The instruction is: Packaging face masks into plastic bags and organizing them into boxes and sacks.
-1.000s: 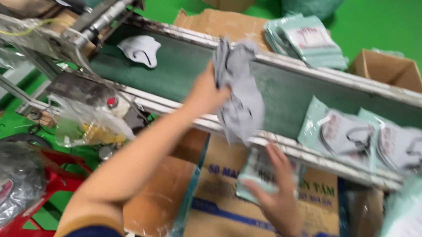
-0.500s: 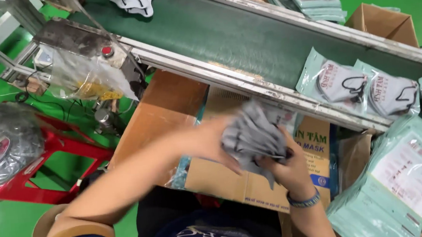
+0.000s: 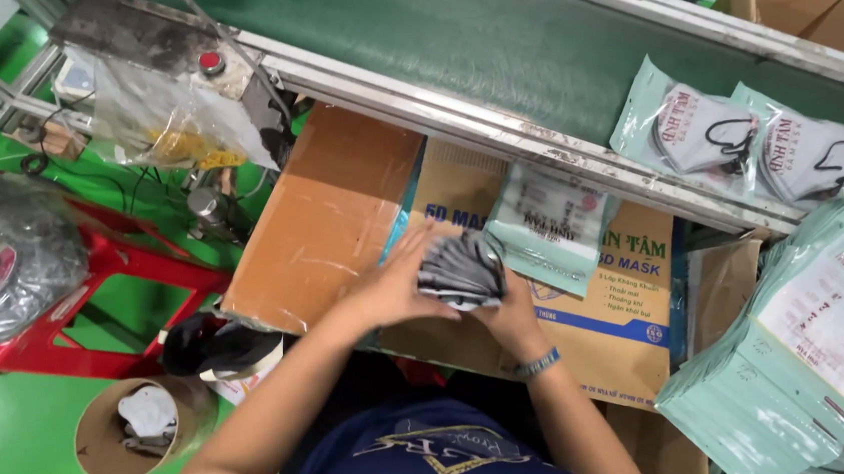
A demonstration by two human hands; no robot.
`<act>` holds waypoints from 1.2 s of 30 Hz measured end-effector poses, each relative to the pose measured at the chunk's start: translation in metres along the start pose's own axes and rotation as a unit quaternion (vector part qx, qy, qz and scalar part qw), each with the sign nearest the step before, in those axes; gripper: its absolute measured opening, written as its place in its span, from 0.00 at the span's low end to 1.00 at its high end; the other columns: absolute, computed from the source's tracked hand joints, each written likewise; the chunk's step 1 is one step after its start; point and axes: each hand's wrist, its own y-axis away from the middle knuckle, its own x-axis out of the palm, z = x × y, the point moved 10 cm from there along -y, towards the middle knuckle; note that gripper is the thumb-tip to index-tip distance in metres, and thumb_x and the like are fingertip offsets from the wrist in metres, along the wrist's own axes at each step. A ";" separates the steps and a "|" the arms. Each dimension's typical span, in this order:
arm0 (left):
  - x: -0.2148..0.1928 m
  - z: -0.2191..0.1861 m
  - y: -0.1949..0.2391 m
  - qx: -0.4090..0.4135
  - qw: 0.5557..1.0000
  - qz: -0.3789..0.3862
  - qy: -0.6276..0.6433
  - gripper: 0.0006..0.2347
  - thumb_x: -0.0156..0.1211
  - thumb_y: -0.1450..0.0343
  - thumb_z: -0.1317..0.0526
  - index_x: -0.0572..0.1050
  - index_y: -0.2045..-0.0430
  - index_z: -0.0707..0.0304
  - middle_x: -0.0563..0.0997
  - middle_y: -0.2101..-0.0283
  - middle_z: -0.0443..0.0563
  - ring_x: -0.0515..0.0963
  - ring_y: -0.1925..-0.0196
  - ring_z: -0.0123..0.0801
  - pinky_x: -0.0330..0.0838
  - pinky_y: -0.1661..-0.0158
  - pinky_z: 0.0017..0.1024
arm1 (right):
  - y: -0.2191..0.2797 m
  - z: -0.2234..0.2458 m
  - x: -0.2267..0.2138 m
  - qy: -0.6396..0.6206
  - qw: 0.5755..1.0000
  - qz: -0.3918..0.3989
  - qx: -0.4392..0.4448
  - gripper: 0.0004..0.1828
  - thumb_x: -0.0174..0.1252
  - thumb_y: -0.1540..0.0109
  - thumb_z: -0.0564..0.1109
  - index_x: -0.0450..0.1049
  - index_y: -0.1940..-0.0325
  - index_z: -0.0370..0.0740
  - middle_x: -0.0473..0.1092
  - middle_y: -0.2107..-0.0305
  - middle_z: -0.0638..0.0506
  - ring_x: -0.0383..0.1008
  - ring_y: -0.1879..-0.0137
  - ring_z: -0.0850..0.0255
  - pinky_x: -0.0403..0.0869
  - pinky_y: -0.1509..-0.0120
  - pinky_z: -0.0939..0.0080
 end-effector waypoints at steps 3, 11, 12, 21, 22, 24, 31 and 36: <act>-0.004 -0.021 0.005 0.037 0.999 -0.017 0.000 0.36 0.79 0.45 0.53 0.67 0.43 0.59 0.70 0.36 0.58 0.57 0.23 0.58 0.49 0.27 0.50 | 0.017 0.056 -0.002 -0.121 0.988 0.016 -0.098 0.43 0.77 0.49 0.43 0.63 0.36 0.34 0.70 0.43 0.48 0.72 0.37 0.61 0.69 0.31 0.59; 0.036 0.033 0.024 0.030 0.999 -0.007 -0.026 0.32 0.76 0.38 0.58 0.66 0.40 0.59 0.69 0.32 0.59 0.57 0.21 0.58 0.49 0.26 0.53 | 0.013 0.030 -0.018 0.132 0.989 0.057 0.024 0.40 0.74 0.50 0.40 0.72 0.34 0.40 0.74 0.42 0.49 0.73 0.34 0.59 0.70 0.29 0.59; 0.033 0.026 0.026 0.015 1.000 -0.015 0.014 0.35 0.77 0.40 0.57 0.65 0.40 0.61 0.67 0.32 0.62 0.56 0.23 0.60 0.50 0.28 0.53 | 0.018 0.015 -0.025 0.077 0.992 0.033 0.094 0.39 0.74 0.48 0.41 0.73 0.32 0.42 0.77 0.41 0.50 0.76 0.34 0.59 0.73 0.28 0.58; 0.049 0.049 0.015 0.039 0.998 -0.043 -0.019 0.35 0.75 0.40 0.61 0.64 0.38 0.60 0.73 0.38 0.61 0.68 0.30 0.59 0.62 0.32 0.48 | 0.016 -0.014 -0.016 0.037 0.999 0.007 -0.008 0.38 0.82 0.53 0.40 0.72 0.43 0.36 0.73 0.50 0.48 0.74 0.43 0.60 0.74 0.35 0.60; 0.047 0.039 0.015 0.039 0.998 -0.041 -0.018 0.35 0.75 0.40 0.61 0.64 0.38 0.60 0.73 0.38 0.61 0.68 0.30 0.59 0.62 0.32 0.48 | 0.016 -0.024 -0.020 0.037 0.999 0.006 -0.007 0.38 0.82 0.53 0.40 0.72 0.43 0.36 0.73 0.50 0.48 0.74 0.43 0.60 0.74 0.35 0.60; 0.053 0.037 0.013 -0.047 0.999 0.016 0.011 0.32 0.75 0.37 0.58 0.68 0.37 0.59 0.77 0.40 0.57 0.75 0.35 0.53 0.68 0.35 0.44 | 0.018 -0.074 -0.022 0.015 0.988 0.036 0.148 0.30 0.77 0.49 0.40 0.76 0.44 0.34 0.80 0.49 0.47 0.81 0.45 0.59 0.79 0.38 0.59; 0.021 -0.038 0.014 -0.027 0.931 0.049 0.362 0.45 0.75 0.45 0.60 0.55 0.31 0.64 0.70 0.37 0.53 0.69 0.35 0.38 0.61 0.35 0.37 | 0.036 0.070 -0.026 0.057 0.986 0.012 -0.154 0.16 0.66 0.38 0.41 0.79 0.46 0.39 0.76 0.46 0.51 0.77 0.40 0.58 0.76 0.33 0.57; 0.004 -0.068 0.006 -0.057 0.919 0.070 0.383 0.31 0.67 0.33 0.68 0.65 0.32 0.67 0.77 0.37 0.53 0.75 0.36 0.35 0.68 0.36 0.34 | 0.042 0.088 -0.035 0.070 0.981 -0.003 -0.183 0.20 0.68 0.40 0.47 0.74 0.45 0.41 0.71 0.44 0.50 0.71 0.37 0.56 0.72 0.32 0.56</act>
